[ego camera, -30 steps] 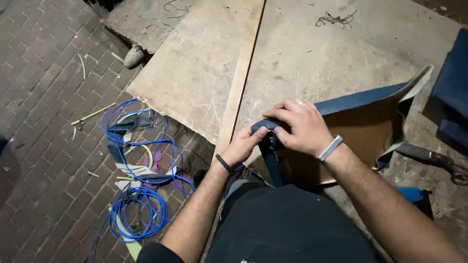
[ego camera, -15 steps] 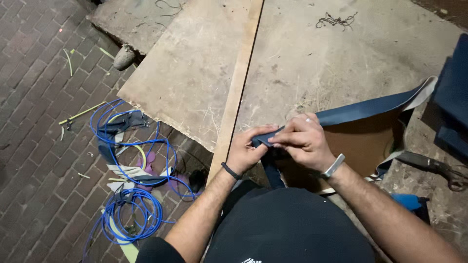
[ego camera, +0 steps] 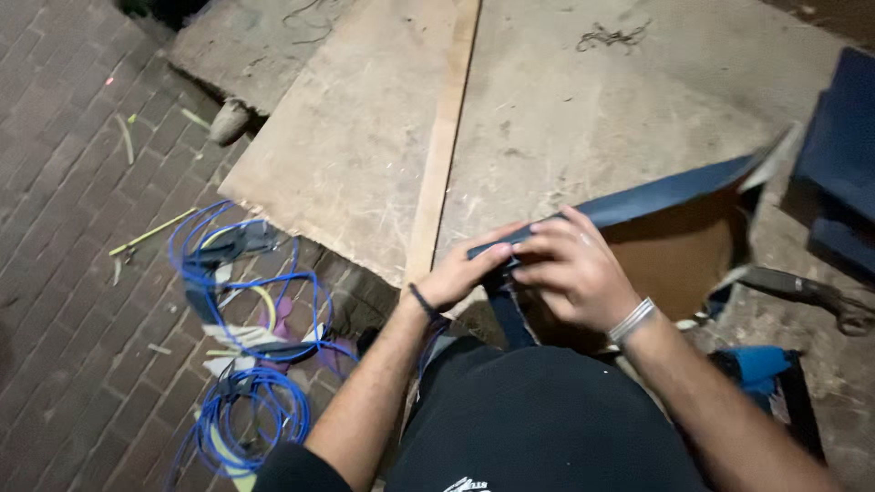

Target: The person staples dark blue fabric onto rectangular wooden boards using a pneumatic staple gun. They fold the fabric edges over the board edges and secure them with staples, then flip the boards to work on the opposite side. The person handles multiple boards and fabric pieces, using scissors to trim excess fabric.

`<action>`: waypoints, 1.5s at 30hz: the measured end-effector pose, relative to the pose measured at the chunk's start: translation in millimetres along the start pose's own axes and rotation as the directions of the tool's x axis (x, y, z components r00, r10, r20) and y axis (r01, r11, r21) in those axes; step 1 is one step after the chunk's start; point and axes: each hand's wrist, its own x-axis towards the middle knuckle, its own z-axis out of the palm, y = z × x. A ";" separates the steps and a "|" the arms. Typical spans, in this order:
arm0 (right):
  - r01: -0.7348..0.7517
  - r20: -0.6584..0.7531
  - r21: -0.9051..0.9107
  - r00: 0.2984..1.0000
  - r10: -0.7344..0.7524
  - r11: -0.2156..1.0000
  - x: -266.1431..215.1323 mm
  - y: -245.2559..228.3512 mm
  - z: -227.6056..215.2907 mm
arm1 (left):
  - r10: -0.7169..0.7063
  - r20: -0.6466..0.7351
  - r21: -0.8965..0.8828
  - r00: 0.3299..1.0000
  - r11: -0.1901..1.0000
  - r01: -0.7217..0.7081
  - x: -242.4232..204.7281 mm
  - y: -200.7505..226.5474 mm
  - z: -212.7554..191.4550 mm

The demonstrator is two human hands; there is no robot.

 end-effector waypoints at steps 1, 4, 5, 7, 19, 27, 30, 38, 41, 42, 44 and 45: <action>-0.045 -0.039 -0.046 0.998 0.043 0.998 -22.5 0.4 -5.4 | 0.007 0.023 0.022 1.000 1.000 -0.007 -3.2 2.1 -3.7; -0.587 -0.151 -0.112 0.808 0.570 0.802 -118.0 3.5 -22.5 | 0.010 0.038 -0.010 0.999 1.000 -0.010 -15.4 8.4 -12.7; -0.885 -0.161 -0.049 0.464 0.871 0.463 -157.9 5.1 -28.0 | 0.007 0.035 -0.037 0.999 0.999 -0.006 -18.5 10.7 -14.3; -0.845 -0.237 -0.500 0.346 0.908 0.192 -242.5 13.4 -45.0 | -0.034 0.036 -0.119 0.999 0.992 0.039 -18.0 11.8 -9.5; -0.954 -0.181 -0.277 -0.065 0.981 -0.114 -352.5 57.9 -64.0 | 0.119 -0.181 -0.024 0.976 0.992 -0.126 -29.2 4.5 22.0; -0.921 0.181 -0.034 0.377 0.908 0.389 -135.4 -79.2 -50.2 | 0.084 -0.178 -0.071 0.981 0.993 -0.098 -23.9 -5.9 11.9; -0.782 0.282 0.179 0.622 0.731 0.597 -59.7 -99.3 -36.9 | 0.103 -0.159 -0.117 0.982 0.986 -0.122 -24.6 -9.7 7.7; -0.851 0.354 0.090 0.513 0.782 0.518 9.3 -118.2 -37.6 | 0.143 -0.136 -0.101 0.980 0.982 -0.157 -25.8 -4.1 15.5; -0.799 0.308 0.104 0.592 0.745 0.592 3.8 -116.0 -34.6 | 0.162 -0.073 0.011 0.984 0.987 -0.162 -30.0 3.6 12.2; -0.800 0.312 0.090 0.588 0.746 0.593 0.4 -112.9 -33.5 | 0.171 -0.074 0.064 0.983 0.984 -0.166 -30.2 5.5 11.2; -0.803 0.319 0.063 0.579 0.750 0.593 -9.9 -106.5 -30.7 | 0.186 -0.071 0.171 0.980 0.970 -0.171 -31.5 7.3 9.0; -0.796 0.324 0.110 0.595 0.736 0.595 -17.1 -102.6 -29.1 | 0.178 -0.059 0.186 0.982 0.969 -0.165 -32.8 7.1 8.2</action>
